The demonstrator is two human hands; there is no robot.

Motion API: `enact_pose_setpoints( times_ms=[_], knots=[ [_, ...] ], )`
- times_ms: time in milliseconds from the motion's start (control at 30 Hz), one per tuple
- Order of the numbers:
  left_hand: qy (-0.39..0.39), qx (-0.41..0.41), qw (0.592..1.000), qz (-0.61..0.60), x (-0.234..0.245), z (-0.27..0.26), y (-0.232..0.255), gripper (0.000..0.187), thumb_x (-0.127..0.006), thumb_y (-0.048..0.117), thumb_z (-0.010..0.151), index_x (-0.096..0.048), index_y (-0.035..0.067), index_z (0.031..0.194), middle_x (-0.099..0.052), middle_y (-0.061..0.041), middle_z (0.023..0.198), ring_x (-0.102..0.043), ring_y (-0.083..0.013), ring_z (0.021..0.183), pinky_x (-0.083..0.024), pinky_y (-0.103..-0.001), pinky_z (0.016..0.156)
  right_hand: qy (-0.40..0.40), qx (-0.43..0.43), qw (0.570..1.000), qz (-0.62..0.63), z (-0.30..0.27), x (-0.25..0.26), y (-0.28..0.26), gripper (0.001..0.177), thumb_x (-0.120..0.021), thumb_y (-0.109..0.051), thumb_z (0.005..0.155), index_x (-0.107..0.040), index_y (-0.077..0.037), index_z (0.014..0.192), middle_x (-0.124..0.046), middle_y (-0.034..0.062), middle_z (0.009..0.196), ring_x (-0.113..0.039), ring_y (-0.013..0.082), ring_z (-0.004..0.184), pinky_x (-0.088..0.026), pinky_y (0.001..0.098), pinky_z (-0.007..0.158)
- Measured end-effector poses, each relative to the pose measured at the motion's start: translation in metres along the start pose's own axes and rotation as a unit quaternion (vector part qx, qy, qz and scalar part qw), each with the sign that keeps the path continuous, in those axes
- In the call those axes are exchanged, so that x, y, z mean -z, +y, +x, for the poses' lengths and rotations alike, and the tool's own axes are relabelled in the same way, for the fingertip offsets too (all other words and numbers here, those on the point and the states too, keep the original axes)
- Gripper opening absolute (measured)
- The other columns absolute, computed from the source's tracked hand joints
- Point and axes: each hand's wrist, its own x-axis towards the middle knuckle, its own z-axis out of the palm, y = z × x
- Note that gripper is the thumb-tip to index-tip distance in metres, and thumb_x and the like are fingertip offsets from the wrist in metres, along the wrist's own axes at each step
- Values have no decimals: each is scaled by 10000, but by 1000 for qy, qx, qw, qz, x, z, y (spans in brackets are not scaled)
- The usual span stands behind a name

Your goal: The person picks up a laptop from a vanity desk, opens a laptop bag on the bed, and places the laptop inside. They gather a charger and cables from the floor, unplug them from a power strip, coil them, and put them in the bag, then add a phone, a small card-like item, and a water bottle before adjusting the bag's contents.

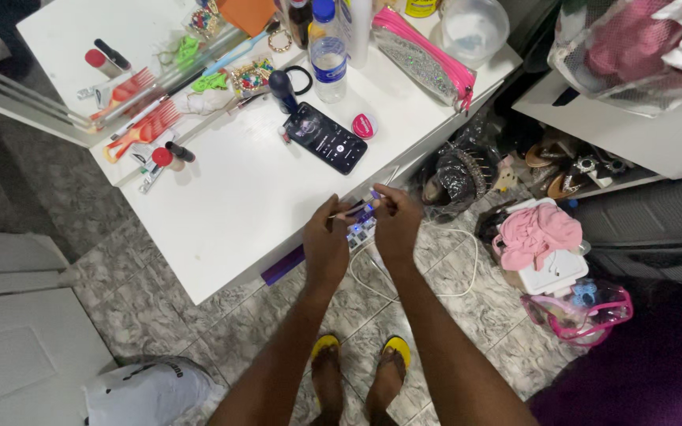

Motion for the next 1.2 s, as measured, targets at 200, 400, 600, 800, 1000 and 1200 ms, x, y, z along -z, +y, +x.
enact_pose_setpoints(
  times_ms=[200,400,600,800,1000,1200],
  knots=[
    [-6,-13,999,-29,-8,-11,-32,294,-508,31,1000,-684,-84,1205,-769,-163,1034,-736,-167,833,-584,-291,773,-12,-75,997,-26,0,29,75,252,-648,16,915,-739,6,1150,-708,77,887,-609,138,774,-518,306,715],
    [-93,40,995,-6,-37,6,-114,282,-522,81,1017,-695,-48,1198,-779,-141,971,-705,-162,782,-577,-298,744,-35,36,986,-161,16,42,169,227,-657,1,850,-745,14,1058,-736,196,959,-712,301,869,-556,395,800],
    [-139,84,985,65,-66,30,-242,341,-506,197,996,-725,-6,1162,-788,-146,965,-749,-210,806,-595,-349,774,-104,46,966,-231,12,25,274,211,-652,-5,797,-777,-19,966,-732,219,957,-707,372,899,-548,449,826],
    [-108,-111,956,250,-85,63,-406,292,-549,197,959,-740,31,1104,-744,-203,1078,-688,-378,1041,-524,-466,924,-145,36,951,-271,0,-14,371,323,-635,-2,766,-759,-47,1061,-725,226,959,-702,389,922,-550,470,863],
    [-175,-37,911,371,-88,87,-561,429,-540,124,850,-654,51,1258,-664,-213,1251,-611,-370,1199,-466,-465,1052,-207,-7,929,-308,-12,-44,433,443,-700,-104,738,-738,-108,1180,-733,214,998,-701,378,955,-554,468,875],
    [-216,-216,825,475,-81,82,-657,469,-604,157,837,-594,-19,1272,-605,-229,1328,-577,-403,1279,-457,-473,1090,-251,-31,871,-421,-25,-66,474,483,-822,-379,749,-741,-147,1165,-702,178,1093,-683,370,1022,-550,501,869]
  ],
)
